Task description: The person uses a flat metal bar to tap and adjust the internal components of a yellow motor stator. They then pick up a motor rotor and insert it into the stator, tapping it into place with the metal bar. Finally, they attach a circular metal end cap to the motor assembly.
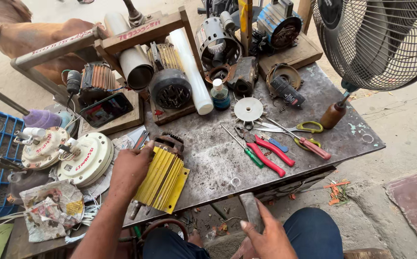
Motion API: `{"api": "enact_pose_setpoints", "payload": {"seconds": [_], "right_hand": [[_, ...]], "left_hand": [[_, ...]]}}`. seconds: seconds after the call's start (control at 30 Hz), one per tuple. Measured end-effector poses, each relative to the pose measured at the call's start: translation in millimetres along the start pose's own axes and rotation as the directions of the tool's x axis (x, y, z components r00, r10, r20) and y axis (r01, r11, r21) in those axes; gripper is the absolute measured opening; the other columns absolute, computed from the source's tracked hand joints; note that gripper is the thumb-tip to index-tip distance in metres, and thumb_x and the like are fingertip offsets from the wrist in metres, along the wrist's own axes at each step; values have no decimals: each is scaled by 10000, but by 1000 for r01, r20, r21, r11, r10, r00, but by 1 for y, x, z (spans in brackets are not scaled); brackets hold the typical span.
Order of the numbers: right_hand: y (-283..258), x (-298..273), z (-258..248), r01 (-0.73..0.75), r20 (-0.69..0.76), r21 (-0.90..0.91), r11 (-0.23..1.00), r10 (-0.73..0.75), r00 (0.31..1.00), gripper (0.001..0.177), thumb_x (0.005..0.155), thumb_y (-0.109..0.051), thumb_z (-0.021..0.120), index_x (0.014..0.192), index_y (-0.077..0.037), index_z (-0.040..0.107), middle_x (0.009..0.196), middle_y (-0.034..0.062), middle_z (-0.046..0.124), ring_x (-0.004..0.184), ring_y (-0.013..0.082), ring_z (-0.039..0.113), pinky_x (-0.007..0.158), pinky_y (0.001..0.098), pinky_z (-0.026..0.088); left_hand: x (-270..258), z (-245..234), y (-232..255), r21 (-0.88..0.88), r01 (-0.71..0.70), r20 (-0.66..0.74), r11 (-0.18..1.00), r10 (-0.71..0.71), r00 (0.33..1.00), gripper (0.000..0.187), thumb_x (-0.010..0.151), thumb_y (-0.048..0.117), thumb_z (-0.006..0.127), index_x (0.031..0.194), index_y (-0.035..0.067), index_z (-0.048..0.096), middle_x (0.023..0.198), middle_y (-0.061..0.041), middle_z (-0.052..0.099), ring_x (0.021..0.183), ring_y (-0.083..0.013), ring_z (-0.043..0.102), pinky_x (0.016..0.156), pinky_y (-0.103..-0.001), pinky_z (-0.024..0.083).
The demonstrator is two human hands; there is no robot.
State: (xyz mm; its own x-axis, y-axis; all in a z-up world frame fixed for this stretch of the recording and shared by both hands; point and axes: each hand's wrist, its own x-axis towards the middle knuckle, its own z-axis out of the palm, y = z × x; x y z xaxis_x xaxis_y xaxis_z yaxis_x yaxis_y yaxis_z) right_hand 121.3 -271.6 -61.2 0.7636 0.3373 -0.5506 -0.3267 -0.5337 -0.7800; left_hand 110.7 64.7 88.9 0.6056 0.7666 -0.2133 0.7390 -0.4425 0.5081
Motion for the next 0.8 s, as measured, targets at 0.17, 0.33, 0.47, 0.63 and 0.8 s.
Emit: {"api": "enact_pose_setpoints", "payload": {"seconds": [0.17, 0.33, 0.47, 0.63, 0.8], "right_hand": [[-31, -3, -16, 476, 100, -376, 795, -476, 874, 794, 729, -121, 757, 1450, -67, 430, 1354, 235, 600, 1161, 420, 609, 992, 481, 476], [-85, 15, -17, 271, 123, -658, 702, -255, 959, 747, 816, -109, 643, 1525, -178, 417, 1270, 158, 581, 1072, 387, 662, 986, 465, 527], [-120, 52, -13, 386, 167, -755, 530, -414, 895, 660, 818, -97, 664, 1455, -109, 493, 1221, 187, 585, 1072, 367, 648, 923, 464, 547], [-128, 45, -1, 614, -37, -703, 359, -881, 472, 367, 840, -147, 663, 1194, -52, 677, 1225, 167, 664, 1089, 382, 657, 925, 484, 549], [-108, 12, 25, 332, -143, -328, 884, -394, 908, 340, 945, -290, 665, 1218, -91, 701, 1164, 134, 749, 964, 295, 734, 798, 422, 603]], "left_hand": [[9, 21, -17, -470, 201, 147, 859, -148, 978, 506, 980, 460, 681, 884, -36, 713, 661, -109, 614, 585, -225, 577, 573, -378, 465], [13, 25, -18, -727, 440, 361, 527, -252, 898, 343, 993, 333, 657, 830, 32, 634, 613, -9, 542, 522, -144, 493, 470, -281, 428], [9, 44, -19, -847, 458, 382, 271, -290, 878, 309, 1010, 297, 628, 883, 16, 643, 691, -27, 584, 565, -137, 523, 509, -266, 465], [4, 89, 1, -964, 267, 254, -7, -331, 909, 252, 1044, 209, 549, 870, 36, 601, 713, -35, 567, 578, -136, 514, 520, -279, 443], [-19, 113, 82, -962, 259, 262, -86, -556, 789, 164, 1060, 205, 417, 1064, 113, 552, 904, -48, 635, 750, -153, 594, 659, -339, 478]]}}
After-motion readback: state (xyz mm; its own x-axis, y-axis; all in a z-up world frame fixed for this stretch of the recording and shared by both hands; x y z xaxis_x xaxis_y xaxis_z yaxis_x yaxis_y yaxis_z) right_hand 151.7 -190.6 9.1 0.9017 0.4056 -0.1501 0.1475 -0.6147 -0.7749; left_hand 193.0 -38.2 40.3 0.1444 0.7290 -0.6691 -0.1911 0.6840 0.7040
